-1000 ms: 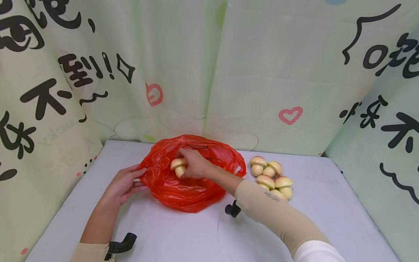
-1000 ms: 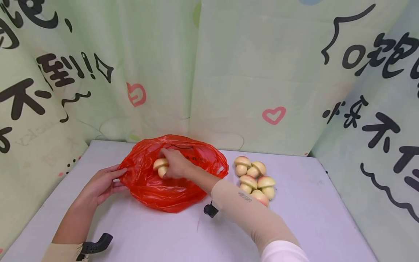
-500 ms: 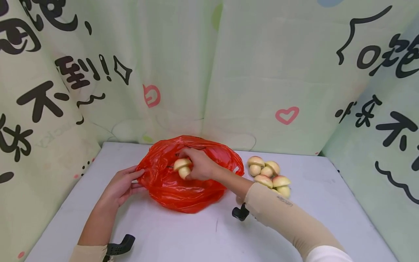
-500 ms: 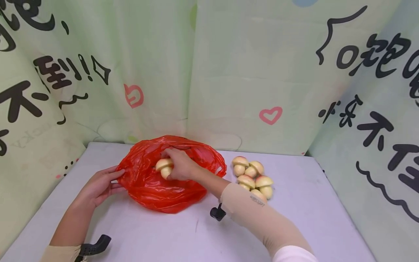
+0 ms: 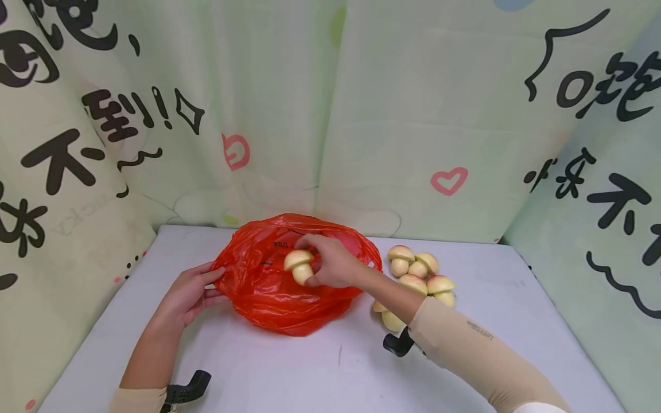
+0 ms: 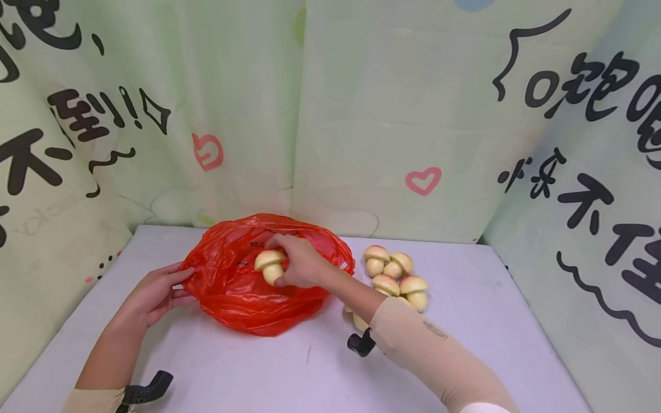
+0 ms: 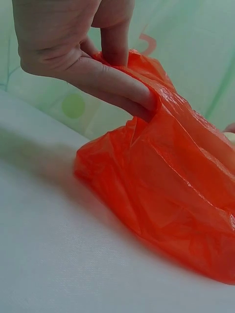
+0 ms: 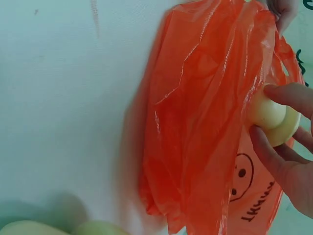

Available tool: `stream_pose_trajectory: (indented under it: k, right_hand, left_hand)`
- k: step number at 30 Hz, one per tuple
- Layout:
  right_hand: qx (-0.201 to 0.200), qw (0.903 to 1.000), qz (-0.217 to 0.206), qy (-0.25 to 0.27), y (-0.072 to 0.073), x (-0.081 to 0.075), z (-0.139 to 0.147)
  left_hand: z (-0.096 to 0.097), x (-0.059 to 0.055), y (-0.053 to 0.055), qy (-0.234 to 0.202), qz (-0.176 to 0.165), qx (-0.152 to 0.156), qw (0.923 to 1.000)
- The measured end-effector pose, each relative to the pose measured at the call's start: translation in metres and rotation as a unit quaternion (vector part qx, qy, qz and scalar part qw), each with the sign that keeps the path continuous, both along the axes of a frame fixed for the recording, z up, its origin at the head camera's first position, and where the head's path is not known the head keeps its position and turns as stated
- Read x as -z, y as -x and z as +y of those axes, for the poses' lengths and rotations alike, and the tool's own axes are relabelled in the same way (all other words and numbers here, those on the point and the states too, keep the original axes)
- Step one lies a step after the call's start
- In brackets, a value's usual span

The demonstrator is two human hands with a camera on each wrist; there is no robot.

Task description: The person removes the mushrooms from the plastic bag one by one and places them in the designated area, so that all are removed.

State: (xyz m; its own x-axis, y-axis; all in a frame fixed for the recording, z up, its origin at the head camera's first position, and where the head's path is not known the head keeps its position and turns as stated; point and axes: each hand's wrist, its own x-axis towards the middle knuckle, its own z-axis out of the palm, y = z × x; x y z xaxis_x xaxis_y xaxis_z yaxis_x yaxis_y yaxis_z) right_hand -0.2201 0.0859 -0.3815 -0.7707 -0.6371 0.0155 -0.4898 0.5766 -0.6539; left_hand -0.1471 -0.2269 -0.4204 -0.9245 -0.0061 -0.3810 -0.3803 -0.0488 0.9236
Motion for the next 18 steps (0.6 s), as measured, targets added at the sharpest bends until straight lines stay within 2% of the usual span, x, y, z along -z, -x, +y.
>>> stream_pose_trajectory:
  k: [4, 12, 18]
  right_hand:
    - [0.008, 0.9998, -0.012, 0.016, -0.006, -0.003, 0.012]
    - [0.010, 0.9996, 0.008, 0.025, -0.019, -0.012, 0.038]
    - [0.023, 0.9972, -0.039, 0.058, -0.027, -0.012, 0.058]
  left_hand:
    - [0.000, 0.000, 0.000, 0.000, 0.000, 0.000, 1.0000]
    - [-0.001, 0.000, 0.000, -0.007, 0.000, -0.001, 1.0000]
    - [0.000, -0.001, 0.000, -0.005, -0.003, -0.001, 1.0000]
